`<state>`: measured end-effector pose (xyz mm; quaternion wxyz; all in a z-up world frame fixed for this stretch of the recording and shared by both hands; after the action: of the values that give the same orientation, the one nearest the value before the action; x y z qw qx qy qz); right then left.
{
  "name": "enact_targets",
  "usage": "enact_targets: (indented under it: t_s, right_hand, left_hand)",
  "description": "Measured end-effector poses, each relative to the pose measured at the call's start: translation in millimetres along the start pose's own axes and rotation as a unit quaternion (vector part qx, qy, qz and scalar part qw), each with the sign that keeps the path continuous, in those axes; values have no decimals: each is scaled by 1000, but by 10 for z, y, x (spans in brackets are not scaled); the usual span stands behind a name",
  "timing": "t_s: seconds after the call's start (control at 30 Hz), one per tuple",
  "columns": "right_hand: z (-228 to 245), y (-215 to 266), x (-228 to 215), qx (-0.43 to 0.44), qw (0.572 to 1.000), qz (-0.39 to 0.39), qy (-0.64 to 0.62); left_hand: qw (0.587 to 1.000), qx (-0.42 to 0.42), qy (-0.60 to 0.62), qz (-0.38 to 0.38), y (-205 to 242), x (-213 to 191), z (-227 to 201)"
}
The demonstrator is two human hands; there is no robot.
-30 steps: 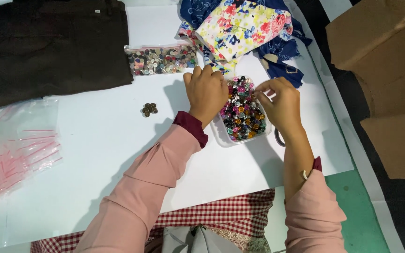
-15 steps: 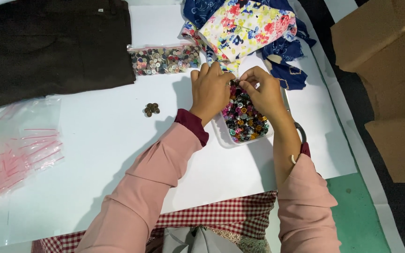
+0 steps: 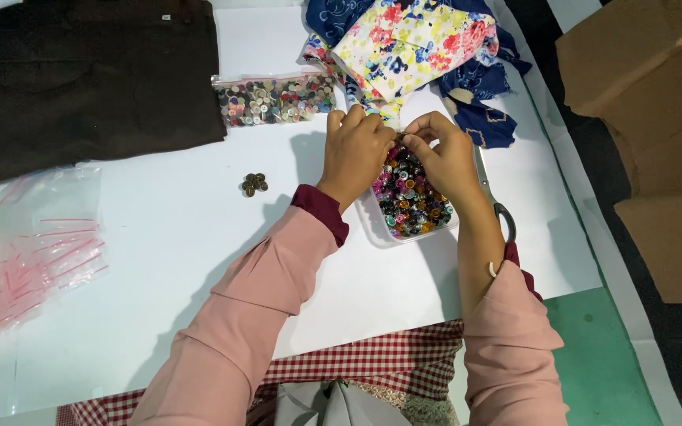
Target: Sorting small decorative items like buttons and beads into small plastic bags and applying stickers to packaging components.
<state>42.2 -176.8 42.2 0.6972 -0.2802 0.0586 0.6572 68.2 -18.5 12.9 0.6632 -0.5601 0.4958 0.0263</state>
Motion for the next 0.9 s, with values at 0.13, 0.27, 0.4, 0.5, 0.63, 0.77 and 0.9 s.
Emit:
enact_targets:
  t_s: [0.13, 0.27, 0.4, 0.5, 0.63, 0.77, 0.9]
  right_hand:
    - [-7, -1, -5, -7, 1000, -7, 2]
    - [97, 9, -28, -19, 1000, -15, 3]
    - [405, 38, 29, -36, 999, -20, -5]
    - [667, 75, 216, -37, 999, -1, -12]
    - [875, 106, 602, -61, 998, 22, -19]
    - [1010, 158, 1084, -69, 993, 88, -26]
    - [969, 221, 1514, -37, 990, 136, -4]
  left_hand:
    - [1000, -1, 5, -12, 17, -1, -4]
    - [999, -17, 13, -45, 37, -196, -4]
    - [996, -23, 12, -83, 130, -557, 36]
    - [997, -9, -8, -70, 304, -821, 174]
    - [997, -3, -42, -60, 557, -1318, 423]
    - [995, -39, -75, -52, 928, -1698, 747]
    - [990, -123, -67, 5, 1316, -1817, 1062]
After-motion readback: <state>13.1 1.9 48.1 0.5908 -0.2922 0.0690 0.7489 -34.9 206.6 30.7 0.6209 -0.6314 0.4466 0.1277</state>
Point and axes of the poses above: each hand's wrist, its own y-axis away from the middle knuckle, its own x-axis out of the palm, z = x × y, the point moved 5 cm from there along -y, towards the middle knuckle, and after that the axes turned 10 degrees about -y, right-handed, at the moved point
